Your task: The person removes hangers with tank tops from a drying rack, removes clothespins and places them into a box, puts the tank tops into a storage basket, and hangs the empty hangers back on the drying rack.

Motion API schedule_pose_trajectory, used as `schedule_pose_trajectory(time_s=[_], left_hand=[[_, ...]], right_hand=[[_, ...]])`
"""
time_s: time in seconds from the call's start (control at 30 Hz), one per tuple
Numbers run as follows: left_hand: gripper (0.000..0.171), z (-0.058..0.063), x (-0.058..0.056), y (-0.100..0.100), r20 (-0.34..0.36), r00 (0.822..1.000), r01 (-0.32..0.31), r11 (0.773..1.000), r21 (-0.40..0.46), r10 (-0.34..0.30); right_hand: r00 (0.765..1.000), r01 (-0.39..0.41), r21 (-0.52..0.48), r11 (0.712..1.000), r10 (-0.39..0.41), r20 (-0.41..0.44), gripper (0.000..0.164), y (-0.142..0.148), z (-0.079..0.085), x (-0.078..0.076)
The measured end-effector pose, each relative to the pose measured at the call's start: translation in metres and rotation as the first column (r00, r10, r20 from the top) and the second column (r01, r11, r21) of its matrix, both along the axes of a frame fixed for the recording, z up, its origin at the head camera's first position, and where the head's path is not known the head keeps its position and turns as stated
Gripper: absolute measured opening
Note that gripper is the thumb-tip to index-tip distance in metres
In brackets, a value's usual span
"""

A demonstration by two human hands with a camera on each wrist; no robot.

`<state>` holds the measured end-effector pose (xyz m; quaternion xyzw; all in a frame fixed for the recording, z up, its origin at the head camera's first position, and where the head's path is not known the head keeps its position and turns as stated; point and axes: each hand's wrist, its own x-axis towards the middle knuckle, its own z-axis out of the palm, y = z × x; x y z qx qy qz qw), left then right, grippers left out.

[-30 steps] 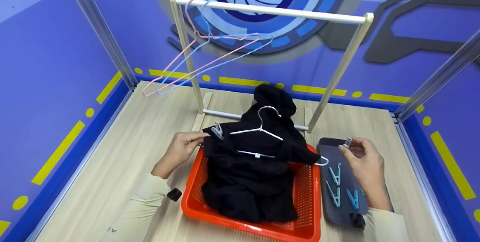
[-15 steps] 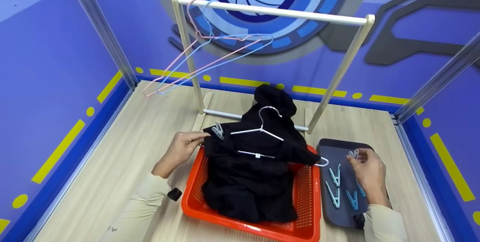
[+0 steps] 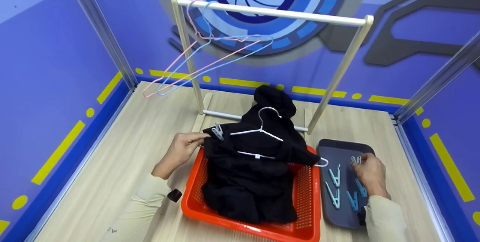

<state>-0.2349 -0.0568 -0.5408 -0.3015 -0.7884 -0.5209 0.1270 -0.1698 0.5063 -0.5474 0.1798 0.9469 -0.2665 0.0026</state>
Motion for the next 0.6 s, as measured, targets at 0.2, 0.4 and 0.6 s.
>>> schedule_pose_trajectory(time_s=[0.2,0.4,0.6], left_hand=[[0.024,0.0,0.0,0.0,-0.009,1.0,-0.011,1.0,-0.024,0.011],[0.024,-0.003,-0.001,0.0,-0.028,1.0,-0.002,1.0,-0.015,0.001],[0.024,-0.003,-0.001,0.0,-0.008,1.0,-0.006,1.0,-0.016,0.006]], right_hand=[[0.999,-0.022,0.01,1.0,0.022,0.033,0.05,0.004,-0.008,-0.004],[0.996,-0.026,0.021,0.999,0.024,0.082,0.055,0.006,-0.015,-0.004],[0.998,-0.006,0.047,0.999,0.003,0.066,0.055,0.005,-0.017,-0.007]])
